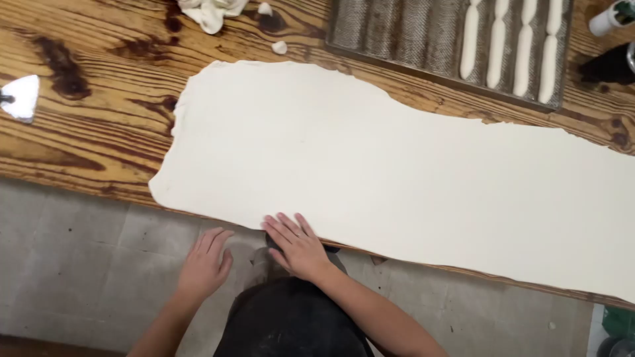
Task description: Cutting strips of dough and rolling them into cylinders to place on a baking tray
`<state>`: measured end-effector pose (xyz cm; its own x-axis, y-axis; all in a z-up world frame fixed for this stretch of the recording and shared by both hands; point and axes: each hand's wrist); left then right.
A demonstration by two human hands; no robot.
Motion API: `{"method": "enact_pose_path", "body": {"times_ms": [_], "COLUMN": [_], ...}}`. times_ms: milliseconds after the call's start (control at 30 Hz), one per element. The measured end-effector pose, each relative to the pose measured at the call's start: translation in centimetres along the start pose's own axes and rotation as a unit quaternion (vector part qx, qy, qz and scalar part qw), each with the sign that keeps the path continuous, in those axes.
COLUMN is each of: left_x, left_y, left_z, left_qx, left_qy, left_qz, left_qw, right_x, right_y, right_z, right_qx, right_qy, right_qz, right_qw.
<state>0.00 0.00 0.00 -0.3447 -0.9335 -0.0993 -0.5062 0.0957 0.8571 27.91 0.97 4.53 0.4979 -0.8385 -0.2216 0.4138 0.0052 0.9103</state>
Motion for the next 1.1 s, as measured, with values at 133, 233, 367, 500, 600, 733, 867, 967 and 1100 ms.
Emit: {"method": "enact_pose_path", "body": {"times_ms": [133, 233, 367, 500, 600, 733, 867, 967, 1100], "left_x": [1.5, 2.1, 3.7, 3.6, 3.0, 1.9, 0.2, -0.6, -1.5], "left_y": [-0.2, -0.8, -1.3, -0.5, 0.2, 1.3, 2.5, 2.9, 3.5], "left_z": [-0.6, -0.6, -0.4, -0.8, -0.3, 3.0, 7.5, 9.9, 11.1], "left_qx": [-0.047, -0.094, -0.195, -0.246, -0.248, -0.218, -0.173, -0.175, -0.169], "left_qy": [-0.014, -0.016, -0.011, 0.010, 0.002, -0.014, -0.080, -0.145, -0.191], "left_qz": [-0.049, -0.057, -0.080, -0.112, -0.135, -0.114, -0.068, -0.082, -0.109], "left_qw": [0.998, 0.994, 0.977, 0.963, 0.959, 0.969, 0.979, 0.970, 0.961], "right_x": [-1.5, -2.2, -2.2, -2.5, -2.8, -5.1, -6.9, -7.8, -9.2], "right_y": [-2.1, -2.0, -4.6, -7.0, -7.7, -7.1, -7.2, -7.8, -7.3], "right_z": [1.5, 2.0, 2.1, 2.5, 2.9, 2.9, 3.5, 3.8, 3.8], "right_qx": [-0.038, 0.000, -0.013, -0.049, -0.040, -0.002, 0.064, 0.078, 0.141], "right_qy": [0.043, 0.128, 0.171, 0.214, 0.223, 0.206, 0.124, 0.056, 0.013], "right_qz": [0.037, -0.003, -0.031, -0.084, -0.092, -0.094, -0.071, -0.042, -0.052], "right_qw": [0.998, 0.992, 0.985, 0.972, 0.970, 0.974, 0.988, 0.995, 0.989]}}
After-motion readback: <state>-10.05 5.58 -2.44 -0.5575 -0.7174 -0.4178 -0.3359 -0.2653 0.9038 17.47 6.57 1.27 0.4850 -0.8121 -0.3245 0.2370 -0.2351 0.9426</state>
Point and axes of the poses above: each hand's wrist, its own x-axis away from the middle knuckle, its own y-axis out of the back of the hand, z = x × y, and after that the axes turned 5 degrees about -z, right-handed
